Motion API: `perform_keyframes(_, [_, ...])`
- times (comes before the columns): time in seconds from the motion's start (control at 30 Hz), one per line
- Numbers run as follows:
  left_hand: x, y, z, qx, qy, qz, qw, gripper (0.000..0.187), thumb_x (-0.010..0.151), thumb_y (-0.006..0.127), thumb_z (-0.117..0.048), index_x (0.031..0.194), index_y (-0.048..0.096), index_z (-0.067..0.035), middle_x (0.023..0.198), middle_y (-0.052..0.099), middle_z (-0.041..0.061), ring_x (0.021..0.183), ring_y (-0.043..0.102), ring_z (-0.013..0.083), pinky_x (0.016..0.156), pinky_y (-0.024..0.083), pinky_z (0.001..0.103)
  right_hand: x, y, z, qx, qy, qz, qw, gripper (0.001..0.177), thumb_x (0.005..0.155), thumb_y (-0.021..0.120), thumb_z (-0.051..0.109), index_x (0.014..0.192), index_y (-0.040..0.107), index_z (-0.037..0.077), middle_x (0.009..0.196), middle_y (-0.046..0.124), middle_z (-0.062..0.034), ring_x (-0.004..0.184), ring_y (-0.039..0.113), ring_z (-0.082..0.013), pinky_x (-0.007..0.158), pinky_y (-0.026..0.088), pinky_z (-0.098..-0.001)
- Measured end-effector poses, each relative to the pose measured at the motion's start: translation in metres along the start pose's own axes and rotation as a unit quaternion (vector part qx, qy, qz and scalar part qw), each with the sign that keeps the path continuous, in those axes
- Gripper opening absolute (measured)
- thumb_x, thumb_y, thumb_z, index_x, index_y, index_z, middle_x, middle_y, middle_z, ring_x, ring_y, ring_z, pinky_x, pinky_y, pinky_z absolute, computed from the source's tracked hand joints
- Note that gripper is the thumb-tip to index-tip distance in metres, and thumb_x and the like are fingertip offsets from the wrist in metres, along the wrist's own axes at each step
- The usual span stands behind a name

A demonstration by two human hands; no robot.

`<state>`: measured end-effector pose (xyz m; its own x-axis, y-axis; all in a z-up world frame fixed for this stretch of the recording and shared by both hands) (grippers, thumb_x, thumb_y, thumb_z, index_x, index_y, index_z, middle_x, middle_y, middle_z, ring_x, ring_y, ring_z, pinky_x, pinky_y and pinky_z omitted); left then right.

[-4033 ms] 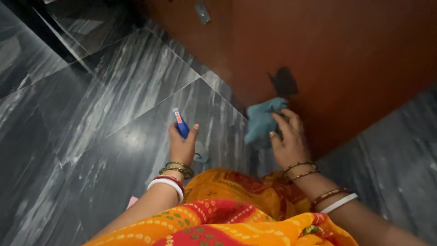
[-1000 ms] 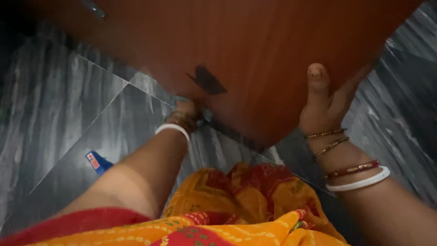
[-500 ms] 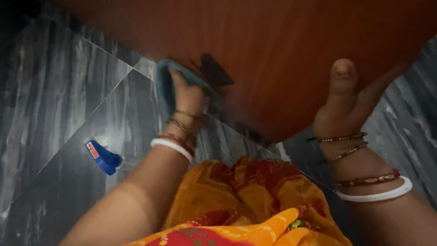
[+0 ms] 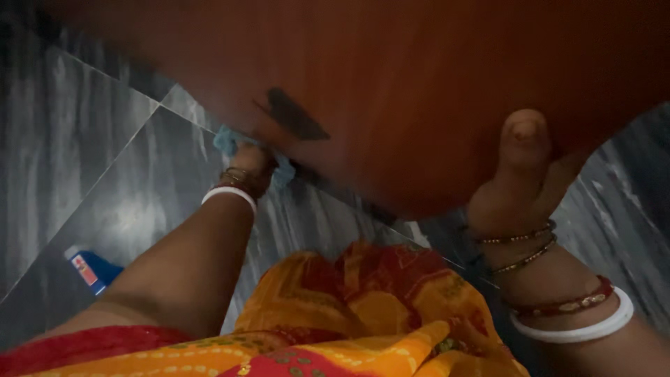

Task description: The person sprays a cleaning solution from a blue spray bottle onto the wooden bed frame and wipes it with a cloth. They clean the side and front panels of the bed frame, then return to wipe the top edge of the frame.

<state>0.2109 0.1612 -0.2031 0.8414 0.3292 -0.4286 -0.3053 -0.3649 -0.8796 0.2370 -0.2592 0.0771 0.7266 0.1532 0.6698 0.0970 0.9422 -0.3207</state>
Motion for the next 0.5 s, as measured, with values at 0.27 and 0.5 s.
perform_keyframes(0.27, [-0.039,0.083,-0.078,0.039,0.256,0.023,0.966,0.041,0.075,0.063,-0.008,0.112,0.078,-0.015,0.126,0.068,0.014,0.108,0.062,0.0379,0.092,0.049,0.044,-0.003,-0.006,0.001,-0.135,-0.037,0.012,0.990,0.063,0.122,0.044,0.048,0.164,0.026,0.006,0.170,0.030,-0.0120,0.154,0.036,-0.0291,0.130,0.029,-0.0391])
perform_keyframes(0.5, [-0.078,0.124,-0.078,-0.757,-0.129,0.040,0.639,0.033,0.083,0.064,-0.017,0.115,0.063,-0.009,0.109,0.065,0.020,0.096,0.060,0.0324,0.084,0.050,0.045,0.004,0.000,-0.004,-0.058,-0.017,0.006,0.998,0.071,0.115,0.050,0.055,0.163,0.027,0.007,0.169,0.032,-0.0134,0.156,0.037,-0.0297,0.126,0.032,-0.0407])
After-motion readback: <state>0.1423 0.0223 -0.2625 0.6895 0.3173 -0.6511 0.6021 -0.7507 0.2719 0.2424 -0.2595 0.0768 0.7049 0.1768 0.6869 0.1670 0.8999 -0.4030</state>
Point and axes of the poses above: each hand's wrist, its own x-axis towards the middle knuckle, its own y-axis out of the palm, z = x × y, the point moved 6 cm from there along x, towards the middle knuckle
